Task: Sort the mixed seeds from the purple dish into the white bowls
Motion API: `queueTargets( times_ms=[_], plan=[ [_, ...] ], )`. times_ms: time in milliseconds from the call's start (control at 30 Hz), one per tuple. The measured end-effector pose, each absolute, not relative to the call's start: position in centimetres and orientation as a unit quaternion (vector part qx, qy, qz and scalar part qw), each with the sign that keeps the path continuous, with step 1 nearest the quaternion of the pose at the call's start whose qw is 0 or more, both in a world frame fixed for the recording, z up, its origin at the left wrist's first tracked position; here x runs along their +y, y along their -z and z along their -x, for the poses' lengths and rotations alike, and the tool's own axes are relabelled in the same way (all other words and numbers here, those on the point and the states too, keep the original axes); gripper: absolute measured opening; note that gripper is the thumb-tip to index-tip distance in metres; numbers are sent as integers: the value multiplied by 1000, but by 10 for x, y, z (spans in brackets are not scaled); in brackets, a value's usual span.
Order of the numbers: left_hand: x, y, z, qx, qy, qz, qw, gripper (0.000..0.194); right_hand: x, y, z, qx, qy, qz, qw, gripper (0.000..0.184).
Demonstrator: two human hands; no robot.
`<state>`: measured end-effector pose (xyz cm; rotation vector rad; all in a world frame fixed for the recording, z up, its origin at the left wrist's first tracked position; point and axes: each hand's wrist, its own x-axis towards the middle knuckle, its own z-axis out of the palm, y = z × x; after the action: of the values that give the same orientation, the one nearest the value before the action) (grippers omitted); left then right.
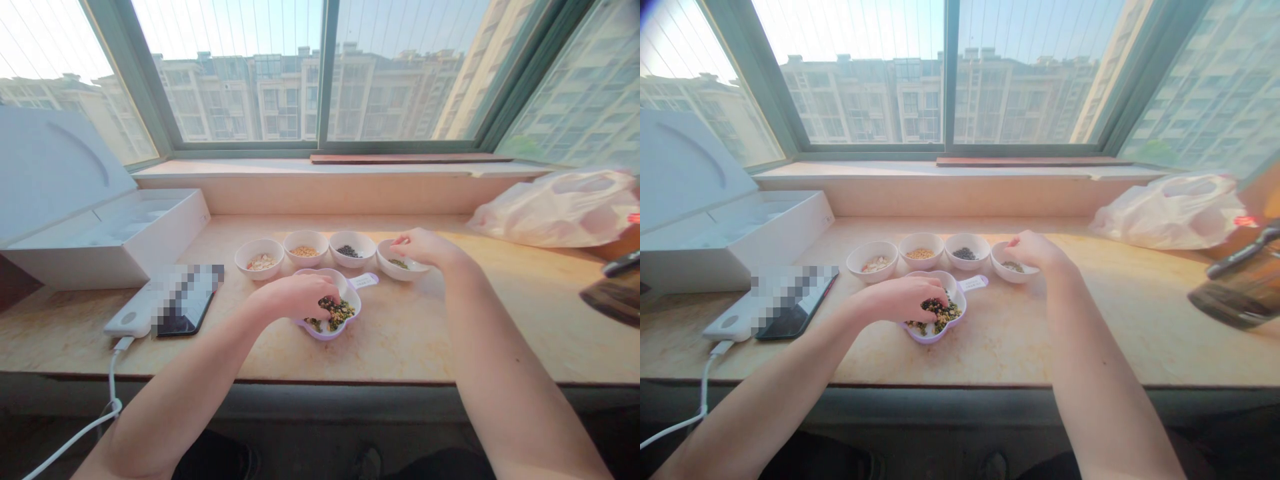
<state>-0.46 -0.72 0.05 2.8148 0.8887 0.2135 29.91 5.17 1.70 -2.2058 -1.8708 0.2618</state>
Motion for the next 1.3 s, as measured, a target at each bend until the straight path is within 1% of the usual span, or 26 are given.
queueTargets(
  times_ms=[100,200,433,567,733,833,900,967,1000,1067,1133,1200,1300],
  plan=[
    [-6,0,2,269,-22,-956,118,22,50,-18,-296,-647,-91,747,123,19],
    [-4,0,1,269,-20,-954,129,24,49,-18,-294,-649,-86,745,129,19],
    [-2,2,4,250,-59,-956,142,17,46,-21,-290,-648,-93,746,122,22],
    [-3,-2,5,248,-81,-954,149,15,46,-22,-287,-645,-71,750,126,28],
    [-5,-8,5,246,-110,-952,147,13,45,-22,-279,-668,-33,725,166,28],
    [-5,-10,7,259,-116,-949,139,11,41,-24,-267,-691,-31,688,221,26],
    [-4,-11,8,279,-131,-943,122,12,36,-25,-256,-715,-71,641,271,26],
    [-3,-11,10,309,-170,-930,102,13,29,-26,-244,-742,-165,576,301,29],
    [-1,-11,11,324,-197,-921,92,14,25,-26,-238,-750,-228,544,298,31],
    [1,-10,13,348,-259,-898,74,13,18,-25,-228,-755,-362,478,266,37],
    [3,-9,13,358,-312,-878,62,11,13,-24,-219,-752,-461,408,236,42],
    [4,-8,12,359,-348,-864,59,11,12,-22,-212,-746,-504,368,234,44],
    [4,-7,11,354,-375,-855,64,10,15,-16,-206,-727,-516,371,258,45]
  ],
)
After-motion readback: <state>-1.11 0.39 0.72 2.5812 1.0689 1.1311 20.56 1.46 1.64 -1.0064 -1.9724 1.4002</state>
